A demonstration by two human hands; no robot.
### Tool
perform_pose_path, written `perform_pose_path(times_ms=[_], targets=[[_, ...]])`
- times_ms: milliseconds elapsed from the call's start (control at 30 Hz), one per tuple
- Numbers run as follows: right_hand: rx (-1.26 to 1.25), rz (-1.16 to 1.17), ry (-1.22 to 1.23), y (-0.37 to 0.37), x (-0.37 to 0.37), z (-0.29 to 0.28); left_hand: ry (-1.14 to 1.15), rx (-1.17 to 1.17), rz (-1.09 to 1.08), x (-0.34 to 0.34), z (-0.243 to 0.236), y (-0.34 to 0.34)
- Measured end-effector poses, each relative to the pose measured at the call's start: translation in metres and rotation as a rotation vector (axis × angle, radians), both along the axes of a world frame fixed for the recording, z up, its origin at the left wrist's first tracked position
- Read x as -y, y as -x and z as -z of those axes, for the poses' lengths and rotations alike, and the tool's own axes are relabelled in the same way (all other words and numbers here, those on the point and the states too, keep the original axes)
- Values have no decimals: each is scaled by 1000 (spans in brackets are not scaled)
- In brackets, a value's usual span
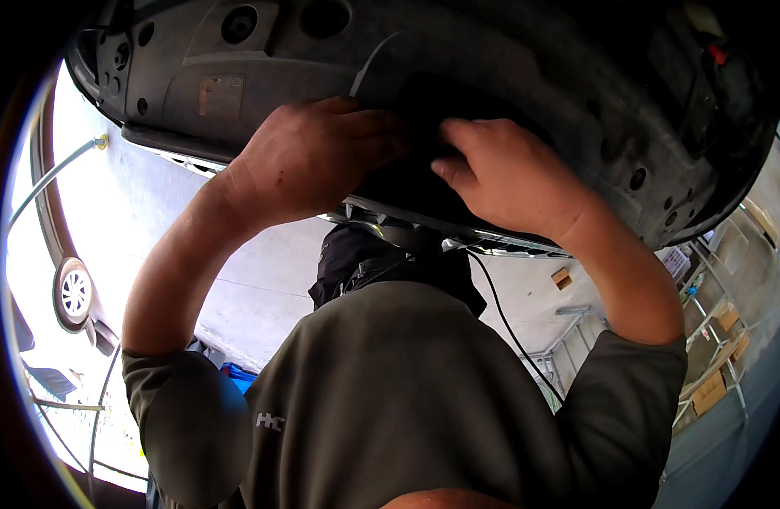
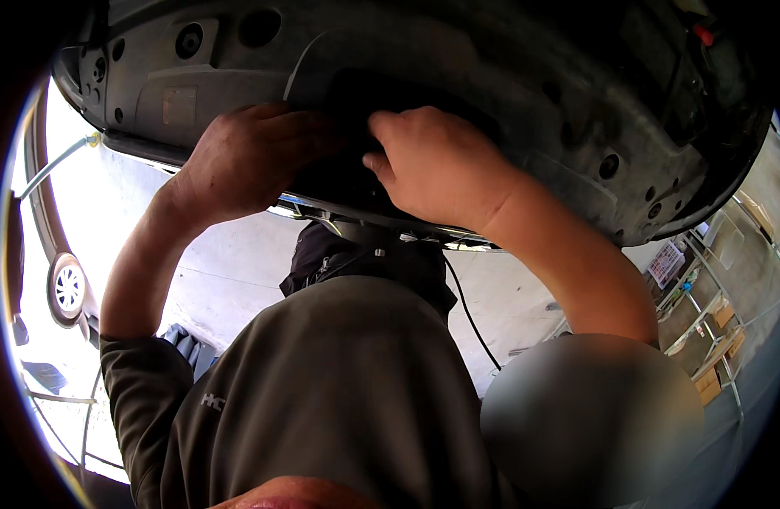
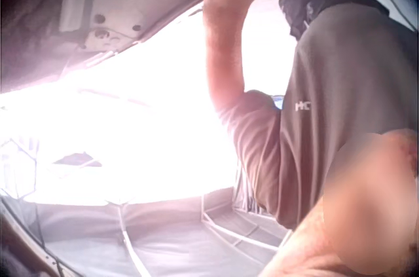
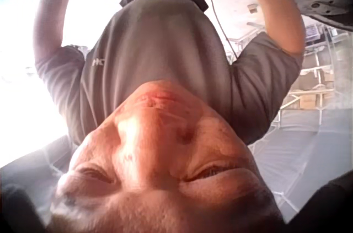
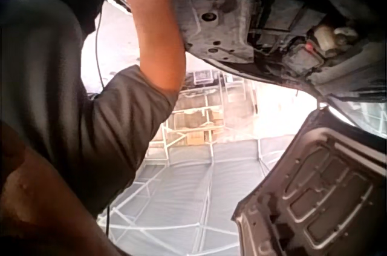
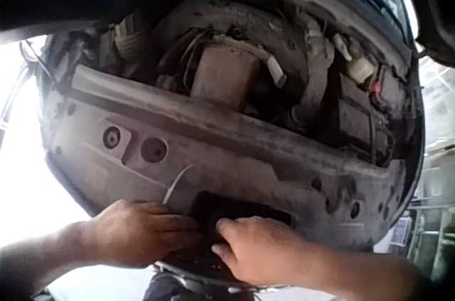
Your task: The person attaches a plastic bumper panel to the front of a car by hand, aligning the panel with the car's frame and inserting plastic fasteners into pre-drilled holes.
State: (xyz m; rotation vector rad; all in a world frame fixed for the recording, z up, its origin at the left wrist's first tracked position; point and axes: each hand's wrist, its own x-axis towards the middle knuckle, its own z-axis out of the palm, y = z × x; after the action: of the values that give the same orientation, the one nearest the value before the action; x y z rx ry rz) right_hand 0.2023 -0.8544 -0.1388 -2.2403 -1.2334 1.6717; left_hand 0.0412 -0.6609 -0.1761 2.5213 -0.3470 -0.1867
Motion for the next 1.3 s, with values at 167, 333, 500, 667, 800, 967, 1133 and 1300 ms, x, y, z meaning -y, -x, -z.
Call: perform_pose_path(times_ms=[167, 333, 500, 667, 800, 967, 1133, 1300], targets=[[150, -128, -340, -7, 10, 26, 51, 74, -28, 2, 5, -1], [143, -213, -311, -9, -8, 26, 66, 83, -32, 3, 6, -1], [196, -247, -359, -13, -10, 29, 75, 88, -36, 2, 6, -1], [184, -281, -383, -18, -13, 35, 47, 69, -34, 0, 6, -1], [214, -299, -355, -16, -17, 39, -54, 73, -11, -2, 6, -7], [125, -261, -335, -15, -19, 39, -47, 174, 11, -3, 13, -4], [108, -276, -364, -12, -26, 44, -25, 184, 13, -12, 19, 0], [68, -338, -259, -15, -32, 40, 64, 244, -14, -16, 30, 6]])
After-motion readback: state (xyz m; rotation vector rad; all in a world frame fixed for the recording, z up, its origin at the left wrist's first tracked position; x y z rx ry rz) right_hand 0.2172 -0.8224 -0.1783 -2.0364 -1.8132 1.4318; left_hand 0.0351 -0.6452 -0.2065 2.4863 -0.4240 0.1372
